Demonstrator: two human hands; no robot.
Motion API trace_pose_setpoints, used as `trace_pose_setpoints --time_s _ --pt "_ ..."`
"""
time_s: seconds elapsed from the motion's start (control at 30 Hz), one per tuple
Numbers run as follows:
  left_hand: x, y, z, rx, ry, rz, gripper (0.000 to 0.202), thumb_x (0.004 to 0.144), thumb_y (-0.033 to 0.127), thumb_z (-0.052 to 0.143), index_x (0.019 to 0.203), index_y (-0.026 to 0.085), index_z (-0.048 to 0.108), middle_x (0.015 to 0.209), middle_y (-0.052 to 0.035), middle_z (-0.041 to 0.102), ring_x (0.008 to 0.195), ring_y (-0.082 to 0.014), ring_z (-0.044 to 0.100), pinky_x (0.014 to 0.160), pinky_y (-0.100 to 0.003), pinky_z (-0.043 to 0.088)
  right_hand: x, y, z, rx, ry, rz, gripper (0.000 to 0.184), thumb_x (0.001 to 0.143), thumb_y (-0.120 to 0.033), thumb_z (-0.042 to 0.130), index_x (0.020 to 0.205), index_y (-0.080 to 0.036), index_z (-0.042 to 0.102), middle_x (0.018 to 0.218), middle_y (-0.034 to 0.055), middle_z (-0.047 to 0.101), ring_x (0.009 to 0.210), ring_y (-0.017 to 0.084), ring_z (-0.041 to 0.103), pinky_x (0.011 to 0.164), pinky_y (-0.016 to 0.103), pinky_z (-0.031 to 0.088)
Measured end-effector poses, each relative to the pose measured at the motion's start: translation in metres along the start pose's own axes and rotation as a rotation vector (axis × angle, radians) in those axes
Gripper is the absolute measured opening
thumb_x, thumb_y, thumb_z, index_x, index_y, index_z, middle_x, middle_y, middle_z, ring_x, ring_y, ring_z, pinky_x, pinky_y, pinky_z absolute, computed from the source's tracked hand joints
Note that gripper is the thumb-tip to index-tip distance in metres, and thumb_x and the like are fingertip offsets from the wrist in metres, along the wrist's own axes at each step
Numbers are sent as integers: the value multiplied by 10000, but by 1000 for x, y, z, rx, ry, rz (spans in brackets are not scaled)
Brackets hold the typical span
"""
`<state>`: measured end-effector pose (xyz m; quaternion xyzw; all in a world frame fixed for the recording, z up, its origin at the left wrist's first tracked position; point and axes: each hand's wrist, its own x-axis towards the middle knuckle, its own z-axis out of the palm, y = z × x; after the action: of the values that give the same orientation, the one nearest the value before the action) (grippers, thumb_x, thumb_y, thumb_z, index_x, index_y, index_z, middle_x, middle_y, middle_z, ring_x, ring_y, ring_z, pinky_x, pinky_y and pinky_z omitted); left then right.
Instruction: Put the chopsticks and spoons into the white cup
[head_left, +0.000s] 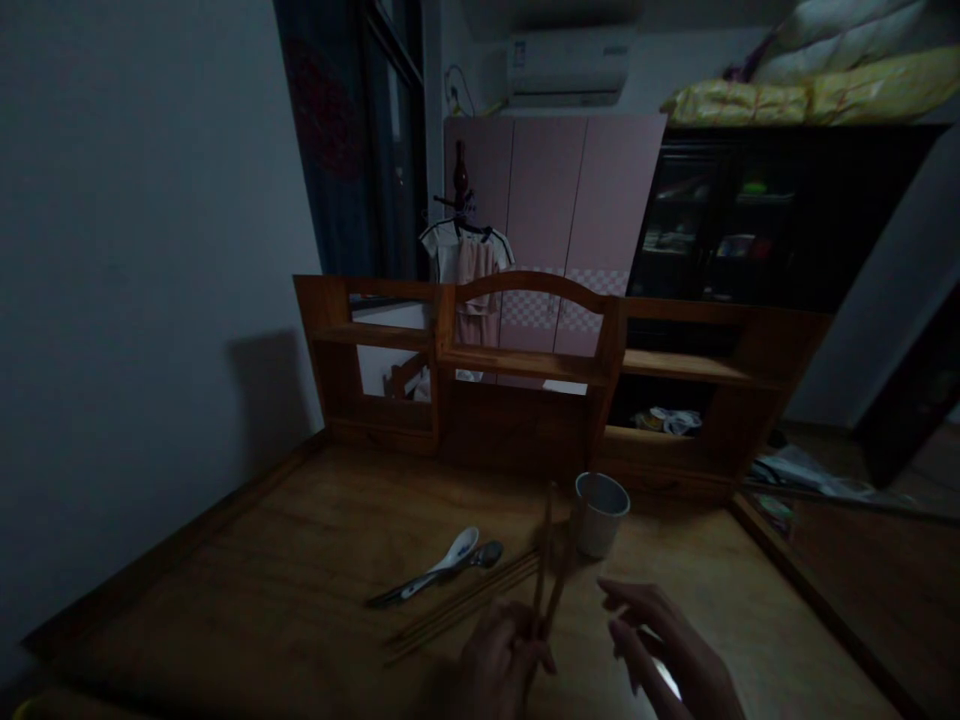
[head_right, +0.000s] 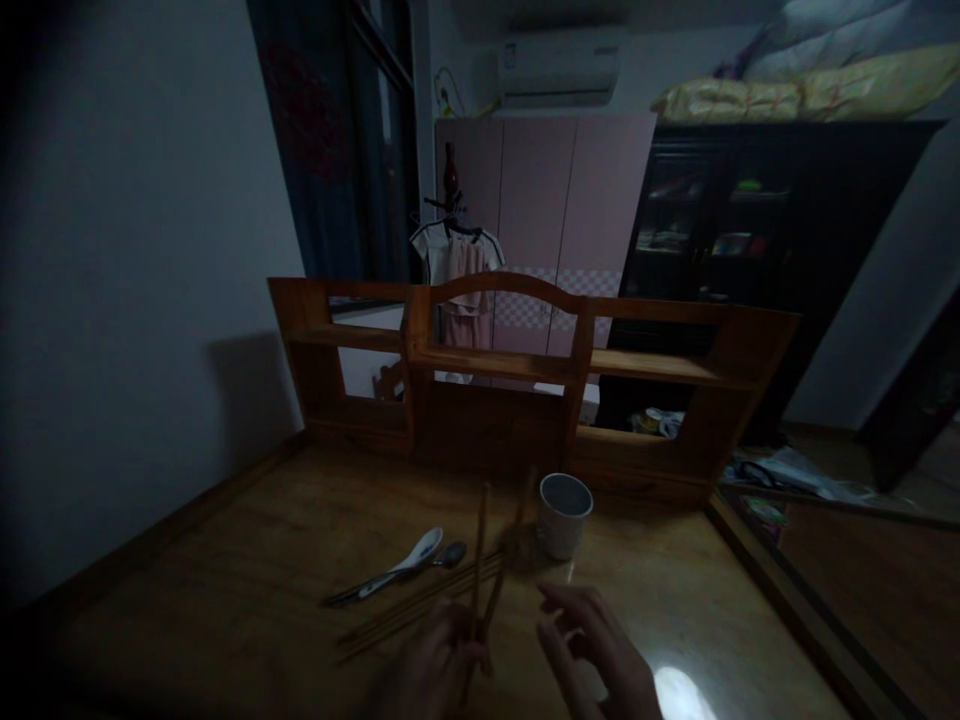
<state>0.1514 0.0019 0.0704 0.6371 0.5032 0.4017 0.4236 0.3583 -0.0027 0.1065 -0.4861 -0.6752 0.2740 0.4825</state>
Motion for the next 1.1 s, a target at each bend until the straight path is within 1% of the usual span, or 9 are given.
trace_pose_setpoints --time_s 0.03,0.13,0.23,0.33,0.5,0.6,0.77,0.93,1.1 --pt "1 -3 5 35 3 29 162 853 232 502 772 228 642 983 -27 673 971 -184 614 875 -248 442 6 -6 6 15 -24 -17 311 894 -393 577 1165 -248 619 949 58 653 726 170 659 590 220 545" --pt "0 -16 14 24 -30 65 197 901 305 466 861 245 650 907 -3 700 876 -171 646 810 -240 461 19 -19 16 43 -23 -36 338 933 -380 533 1237 -234 549 904 48 633 700 158 635 561 219 523" --pt "-3 -29 19 -21 -22 39 233 910 390 471 957 261 659 881 4 728 822 -171 664 737 -220 478 25 -25 20 44 -70 -81 211 945 -375 514 1051 -214 600 830 30 611 671 149 601 552 222 496" --pt "-3 -37 21 -62 50 44 234 873 389 544 994 257 696 908 -21 745 829 -187 676 707 -217 495 26 -27 21 43 -106 -113 201 950 -367 506 856 -205 580 783 23 587 664 145 579 567 231 483" --pt "5 -49 20 -135 -50 28 211 824 328 612 940 209 743 871 -60 757 793 -196 693 624 -208 506 25 -24 25 21 -143 -148 183 946 -348 521 881 -194 595 799 27 595 692 146 596 593 232 485" --pt "7 -50 18 -134 -30 57 213 805 341 630 922 219 760 843 -55 758 761 -195 697 610 -211 521 25 -21 28 9 -151 -151 176 931 -347 554 874 -189 607 775 20 598 679 144 598 588 230 483" --pt "4 -44 10 -104 0 118 249 745 445 686 862 250 788 811 -35 769 738 -225 698 649 -260 561 28 -22 32 -18 -168 -195 141 913 -305 589 833 -191 616 742 5 593 673 139 600 581 225 475" --pt "1 -42 7 -95 -10 133 289 794 483 644 821 230 781 792 -32 763 718 -212 690 646 -276 561 32 -25 35 20 -179 -192 99 911 -280 595 885 -193 633 776 7 616 661 125 619 577 213 481" --pt "0 -47 16 -82 -8 134 311 861 464 607 866 170 707 865 -30 734 783 -168 682 727 -331 564 33 -34 36 0 -179 -225 122 905 -260 595 810 -188 624 733 1 607 645 122 612 578 211 476"
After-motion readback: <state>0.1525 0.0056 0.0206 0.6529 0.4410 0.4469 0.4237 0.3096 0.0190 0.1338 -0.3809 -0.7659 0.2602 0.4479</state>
